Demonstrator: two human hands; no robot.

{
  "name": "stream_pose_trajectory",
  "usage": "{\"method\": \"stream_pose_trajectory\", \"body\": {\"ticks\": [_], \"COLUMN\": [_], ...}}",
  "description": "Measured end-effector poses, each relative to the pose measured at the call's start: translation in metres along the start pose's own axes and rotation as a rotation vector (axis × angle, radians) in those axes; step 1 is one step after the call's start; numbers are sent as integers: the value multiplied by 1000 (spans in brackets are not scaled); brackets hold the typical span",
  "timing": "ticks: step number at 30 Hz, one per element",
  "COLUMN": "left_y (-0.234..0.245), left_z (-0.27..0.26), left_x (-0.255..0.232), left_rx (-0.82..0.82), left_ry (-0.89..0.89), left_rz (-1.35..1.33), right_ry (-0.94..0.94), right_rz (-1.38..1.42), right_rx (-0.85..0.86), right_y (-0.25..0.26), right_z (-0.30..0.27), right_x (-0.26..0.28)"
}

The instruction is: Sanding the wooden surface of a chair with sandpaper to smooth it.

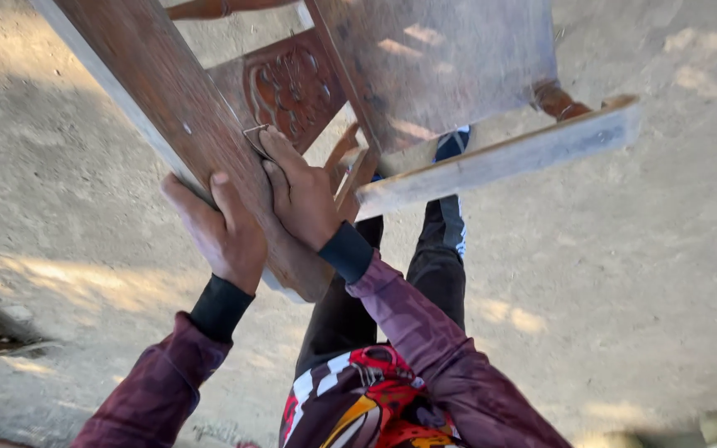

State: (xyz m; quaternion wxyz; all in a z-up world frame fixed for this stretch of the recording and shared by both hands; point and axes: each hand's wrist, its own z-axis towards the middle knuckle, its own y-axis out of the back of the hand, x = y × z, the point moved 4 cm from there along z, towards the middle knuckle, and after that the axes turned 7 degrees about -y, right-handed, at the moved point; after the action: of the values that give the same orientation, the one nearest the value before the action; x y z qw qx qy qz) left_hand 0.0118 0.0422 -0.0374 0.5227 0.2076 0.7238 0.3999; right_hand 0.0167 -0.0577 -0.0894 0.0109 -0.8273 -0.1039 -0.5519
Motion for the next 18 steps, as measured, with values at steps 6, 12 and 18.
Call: {"method": "stream_pose_trajectory", "body": {"ticks": [6,12,18], "left_y": [2,0,4], "left_z": [9,11,12], "left_x": [-21,-10,-21], "left_rx": [-11,-7,-21], "left_ry": [29,39,-2], "left_rz": [-28,23,57], "right_ry": [-57,-34,78], "right_rz": [67,41,9], "right_rx": [3,96,-51], "right_y": [-2,4,-1], "right_z": [-9,-19,5], "right_x": [1,8,2]}}
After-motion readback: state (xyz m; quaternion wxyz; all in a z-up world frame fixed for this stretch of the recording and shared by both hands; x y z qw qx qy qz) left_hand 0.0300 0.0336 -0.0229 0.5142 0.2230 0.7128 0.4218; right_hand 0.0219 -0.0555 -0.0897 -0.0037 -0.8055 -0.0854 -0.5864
